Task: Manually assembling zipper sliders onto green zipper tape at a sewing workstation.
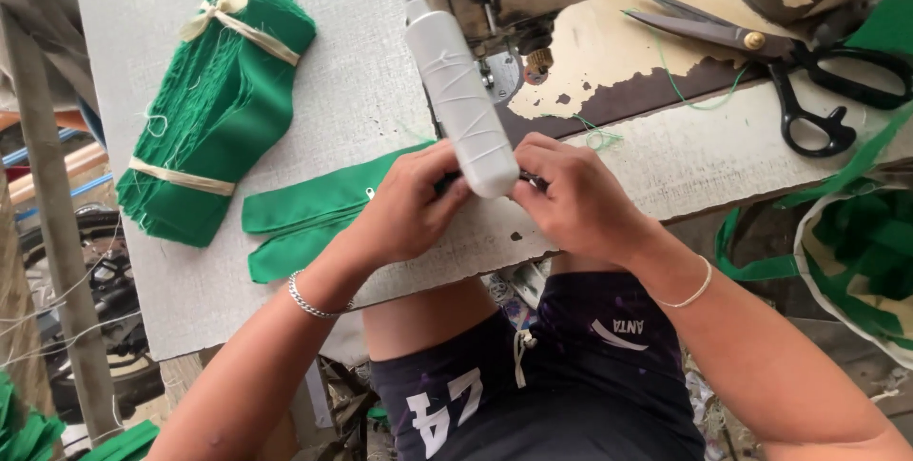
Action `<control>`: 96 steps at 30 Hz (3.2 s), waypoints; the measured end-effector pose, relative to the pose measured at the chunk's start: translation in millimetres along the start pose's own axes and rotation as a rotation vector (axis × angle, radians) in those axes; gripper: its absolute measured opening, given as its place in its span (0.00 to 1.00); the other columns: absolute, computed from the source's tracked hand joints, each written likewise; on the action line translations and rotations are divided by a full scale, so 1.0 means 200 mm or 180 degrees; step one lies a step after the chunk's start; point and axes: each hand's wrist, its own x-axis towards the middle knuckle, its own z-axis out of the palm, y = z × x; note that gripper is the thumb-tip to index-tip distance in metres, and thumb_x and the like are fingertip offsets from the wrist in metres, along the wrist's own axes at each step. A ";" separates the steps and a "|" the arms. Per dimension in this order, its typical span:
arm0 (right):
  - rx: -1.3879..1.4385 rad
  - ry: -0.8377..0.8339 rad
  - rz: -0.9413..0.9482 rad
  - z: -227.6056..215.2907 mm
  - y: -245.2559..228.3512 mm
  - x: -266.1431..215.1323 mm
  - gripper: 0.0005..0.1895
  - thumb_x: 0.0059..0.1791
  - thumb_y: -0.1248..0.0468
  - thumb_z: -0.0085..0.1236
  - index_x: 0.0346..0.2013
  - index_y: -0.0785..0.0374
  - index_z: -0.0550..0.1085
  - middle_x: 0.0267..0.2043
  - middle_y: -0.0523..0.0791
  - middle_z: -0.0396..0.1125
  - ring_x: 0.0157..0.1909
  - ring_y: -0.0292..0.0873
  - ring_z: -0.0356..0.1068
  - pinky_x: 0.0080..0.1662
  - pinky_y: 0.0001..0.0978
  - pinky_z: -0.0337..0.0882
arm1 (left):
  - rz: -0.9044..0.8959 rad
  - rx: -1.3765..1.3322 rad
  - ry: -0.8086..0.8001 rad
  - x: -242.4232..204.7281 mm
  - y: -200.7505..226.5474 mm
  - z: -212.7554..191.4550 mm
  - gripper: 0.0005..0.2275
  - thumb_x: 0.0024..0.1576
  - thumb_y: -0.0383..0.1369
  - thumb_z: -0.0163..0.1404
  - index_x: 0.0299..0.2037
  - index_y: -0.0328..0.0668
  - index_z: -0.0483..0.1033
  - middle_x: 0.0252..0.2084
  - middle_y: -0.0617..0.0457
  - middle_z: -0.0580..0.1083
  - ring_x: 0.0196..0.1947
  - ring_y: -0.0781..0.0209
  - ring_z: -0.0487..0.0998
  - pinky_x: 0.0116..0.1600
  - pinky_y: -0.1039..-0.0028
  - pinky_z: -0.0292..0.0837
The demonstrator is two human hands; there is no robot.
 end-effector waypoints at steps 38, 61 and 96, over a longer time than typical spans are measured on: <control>0.0695 -0.0026 0.1063 -0.15 -0.46 -0.17 0.06 0.53 0.62 0.56 0.43 0.57 0.78 0.29 0.44 0.74 0.31 0.37 0.72 0.41 0.37 0.76 | -0.0754 -0.1626 0.1073 -0.21 0.28 0.00 0.03 0.59 0.20 0.56 0.40 0.29 0.77 0.45 0.39 0.80 0.44 0.56 0.81 0.54 0.65 0.77; -0.2467 -0.0591 -0.2199 -0.20 -0.58 -0.06 0.13 0.54 0.70 0.45 0.49 0.65 0.76 0.37 0.50 0.68 0.40 0.58 0.69 0.38 0.47 0.64 | -0.2467 -0.2507 -0.0069 -0.26 0.43 -0.11 0.06 0.57 0.32 0.57 0.33 0.38 0.76 0.27 0.53 0.78 0.30 0.62 0.85 0.28 0.84 0.69; -0.1734 -0.0790 -0.2669 -0.23 -0.55 0.00 0.08 0.58 0.63 0.49 0.37 0.63 0.72 0.29 0.42 0.59 0.33 0.47 0.59 0.36 0.40 0.54 | -0.2192 -0.1687 0.0018 -0.31 0.49 -0.02 0.06 0.60 0.33 0.53 0.35 0.41 0.75 0.24 0.64 0.67 0.24 0.77 0.59 0.28 0.81 0.53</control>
